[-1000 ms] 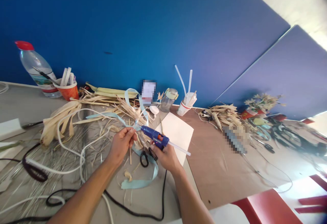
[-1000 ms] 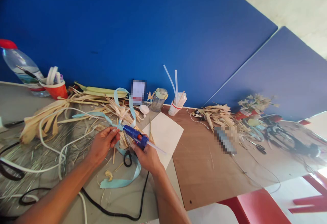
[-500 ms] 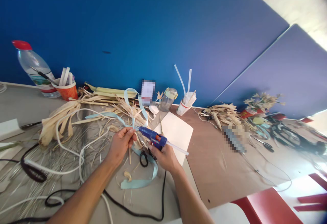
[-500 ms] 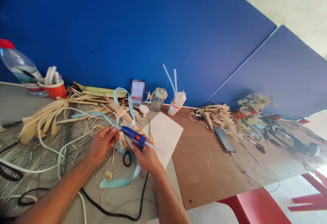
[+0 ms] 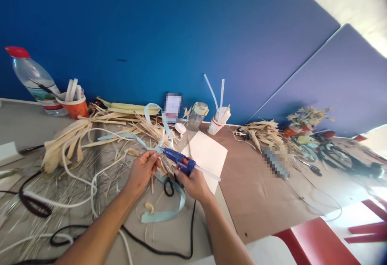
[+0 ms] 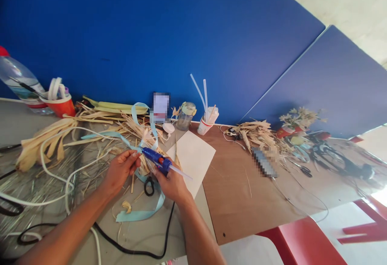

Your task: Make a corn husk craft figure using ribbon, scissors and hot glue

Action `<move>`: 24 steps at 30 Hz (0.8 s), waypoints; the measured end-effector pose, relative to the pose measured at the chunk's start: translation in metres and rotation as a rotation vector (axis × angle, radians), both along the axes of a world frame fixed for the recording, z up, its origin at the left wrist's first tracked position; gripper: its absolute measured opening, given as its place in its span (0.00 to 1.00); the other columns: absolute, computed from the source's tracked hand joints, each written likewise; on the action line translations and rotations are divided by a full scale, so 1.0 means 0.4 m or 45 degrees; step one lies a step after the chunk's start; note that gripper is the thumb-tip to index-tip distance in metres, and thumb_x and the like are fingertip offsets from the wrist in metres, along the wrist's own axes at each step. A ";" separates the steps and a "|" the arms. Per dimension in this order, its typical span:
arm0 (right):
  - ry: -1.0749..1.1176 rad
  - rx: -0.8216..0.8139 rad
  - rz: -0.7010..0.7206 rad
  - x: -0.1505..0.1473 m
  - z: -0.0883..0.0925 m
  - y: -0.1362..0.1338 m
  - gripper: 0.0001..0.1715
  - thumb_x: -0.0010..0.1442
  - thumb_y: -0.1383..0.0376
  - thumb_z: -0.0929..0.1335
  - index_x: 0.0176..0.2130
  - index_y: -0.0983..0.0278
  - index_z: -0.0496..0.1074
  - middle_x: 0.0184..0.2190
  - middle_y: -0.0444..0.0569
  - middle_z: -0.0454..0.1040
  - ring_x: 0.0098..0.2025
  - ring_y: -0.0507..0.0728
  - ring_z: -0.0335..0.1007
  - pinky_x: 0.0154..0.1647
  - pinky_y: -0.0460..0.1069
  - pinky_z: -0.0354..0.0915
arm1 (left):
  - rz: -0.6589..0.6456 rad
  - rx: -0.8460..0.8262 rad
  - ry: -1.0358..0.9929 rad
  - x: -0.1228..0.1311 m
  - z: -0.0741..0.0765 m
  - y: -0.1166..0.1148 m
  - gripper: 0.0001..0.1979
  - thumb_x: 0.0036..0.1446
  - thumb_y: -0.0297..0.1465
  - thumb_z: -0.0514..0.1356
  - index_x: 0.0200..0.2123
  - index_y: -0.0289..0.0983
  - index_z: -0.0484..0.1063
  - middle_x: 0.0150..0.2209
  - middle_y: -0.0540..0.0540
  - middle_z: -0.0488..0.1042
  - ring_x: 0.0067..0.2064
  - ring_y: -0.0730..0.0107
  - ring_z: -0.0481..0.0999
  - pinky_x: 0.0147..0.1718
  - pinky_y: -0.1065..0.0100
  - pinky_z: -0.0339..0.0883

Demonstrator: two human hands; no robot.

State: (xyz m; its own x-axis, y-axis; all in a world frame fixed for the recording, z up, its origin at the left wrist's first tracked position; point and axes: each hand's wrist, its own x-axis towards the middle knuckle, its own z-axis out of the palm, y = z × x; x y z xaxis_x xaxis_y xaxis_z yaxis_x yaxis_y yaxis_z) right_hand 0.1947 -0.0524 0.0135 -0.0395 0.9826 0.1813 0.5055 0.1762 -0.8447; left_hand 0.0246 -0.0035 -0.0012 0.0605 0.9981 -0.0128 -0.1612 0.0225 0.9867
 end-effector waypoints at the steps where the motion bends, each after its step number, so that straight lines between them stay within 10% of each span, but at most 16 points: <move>1: 0.001 0.002 0.002 0.000 0.000 0.000 0.11 0.57 0.61 0.65 0.40 0.64 0.68 0.32 0.48 0.74 0.38 0.58 0.71 0.35 0.49 0.66 | 0.000 0.006 -0.002 0.000 0.000 0.000 0.14 0.53 0.41 0.59 0.25 0.36 0.68 0.21 0.53 0.69 0.17 0.80 0.58 0.17 0.74 0.51; 24: -0.007 -0.030 0.021 0.000 0.004 -0.001 0.10 0.57 0.62 0.65 0.38 0.64 0.70 0.32 0.48 0.74 0.38 0.58 0.70 0.37 0.50 0.66 | 0.029 0.033 -0.028 -0.004 0.004 0.000 0.13 0.53 0.41 0.59 0.27 0.36 0.70 0.19 0.54 0.65 0.18 0.78 0.58 0.16 0.74 0.51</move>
State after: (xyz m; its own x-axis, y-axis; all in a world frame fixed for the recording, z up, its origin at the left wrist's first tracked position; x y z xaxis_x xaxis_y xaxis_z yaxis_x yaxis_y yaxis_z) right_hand 0.1949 -0.0528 0.0152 -0.0564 0.9858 0.1580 0.5071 0.1646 -0.8460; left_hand 0.0231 -0.0035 0.0002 0.0375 0.9992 0.0139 -0.1828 -0.0068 0.9831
